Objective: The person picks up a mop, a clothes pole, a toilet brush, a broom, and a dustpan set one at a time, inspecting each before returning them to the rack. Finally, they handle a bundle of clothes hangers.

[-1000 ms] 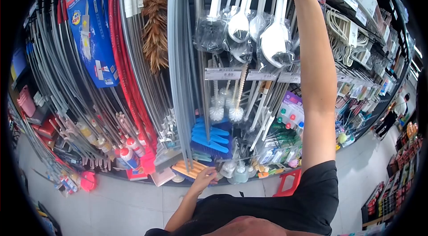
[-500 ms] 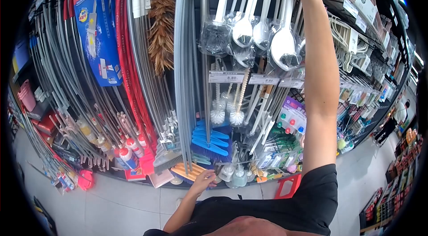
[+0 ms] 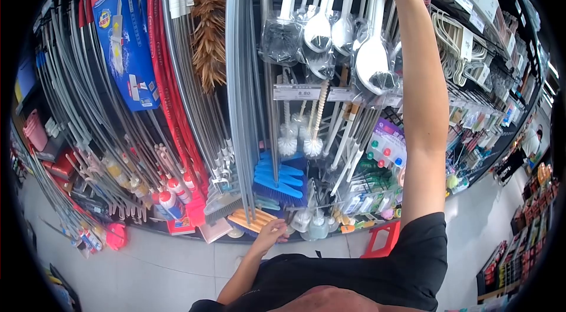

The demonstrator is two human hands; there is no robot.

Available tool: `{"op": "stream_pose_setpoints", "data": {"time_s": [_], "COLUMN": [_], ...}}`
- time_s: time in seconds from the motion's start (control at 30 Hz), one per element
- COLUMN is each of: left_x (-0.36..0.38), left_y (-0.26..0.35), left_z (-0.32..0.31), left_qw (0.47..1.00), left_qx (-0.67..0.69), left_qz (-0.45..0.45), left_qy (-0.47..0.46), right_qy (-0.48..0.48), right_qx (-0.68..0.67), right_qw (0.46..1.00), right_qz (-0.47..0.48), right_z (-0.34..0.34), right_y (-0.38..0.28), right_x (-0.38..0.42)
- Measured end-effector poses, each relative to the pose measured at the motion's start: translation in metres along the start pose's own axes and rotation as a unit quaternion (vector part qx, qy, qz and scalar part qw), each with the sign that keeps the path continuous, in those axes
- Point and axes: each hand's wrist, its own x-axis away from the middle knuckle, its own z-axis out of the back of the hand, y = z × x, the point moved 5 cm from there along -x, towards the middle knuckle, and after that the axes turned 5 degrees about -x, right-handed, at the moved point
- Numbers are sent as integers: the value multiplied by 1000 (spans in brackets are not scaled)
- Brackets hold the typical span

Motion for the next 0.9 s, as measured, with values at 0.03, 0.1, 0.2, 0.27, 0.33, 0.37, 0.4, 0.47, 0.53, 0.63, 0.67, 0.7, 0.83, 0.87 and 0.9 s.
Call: {"op": "stream_pose_setpoints", "data": {"time_s": [0.03,0.1,0.2,0.27,0.33,0.37,0.4,0.47,0.53,0.63,0.67,0.7,0.83,0.87,0.9], "left_x": [1,0,-1,-1,-2,-2,-2,-4,-5,-4,-4,-4,-4,-3,-3], "left_y": [0,-1,-5,-5,-6,-7,-9,-11,-12,-9,-8,-7,-5,-5,-3], "left_z": [-1,0,1,0,1,1,2,4,4,3,3,3,3,3,2], "left_qw": [1000,1000,1000,1000,1000,1000,1000,1000,1000,1000,1000,1000,1000,1000,1000], "left_qx": [-2,-5,-2,-1,0,0,-2,-4,0,1,1,-3,-9,-10,-9], "left_qz": [1,3,0,1,7,9,8,3,5,8,9,10,10,9,10], "left_qy": [-1,-1,-4,-2,0,2,-1,-4,-3,-3,-3,-3,-2,-2,-3], "right_qy": [-2,-9,-5,-8,5,11,17,9,4,-1,-7,-10,-25,-37,-27], "right_qx": [-24,-53,-74,-84,-83,-83,-83,-92,-94,-87,-79,-68,-70,-84,-61], "right_qw": [999,998,995,994,995,995,995,995,994,995,996,997,996,994,997], "right_qz": [-22,-38,-62,-70,-58,-53,-48,-49,-48,-44,-33,-35,-53,-54,-38], "right_z": [0,-1,6,10,13,14,15,14,15,21,25,31,50,53,58], "right_y": [2,5,14,20,22,22,22,20,14,6,5,3,-8,-9,-11], "right_x": [0,-2,-11,-14,-15,-15,-14,-13,-11,-11,-13,-15,-13,-11,-10]}}
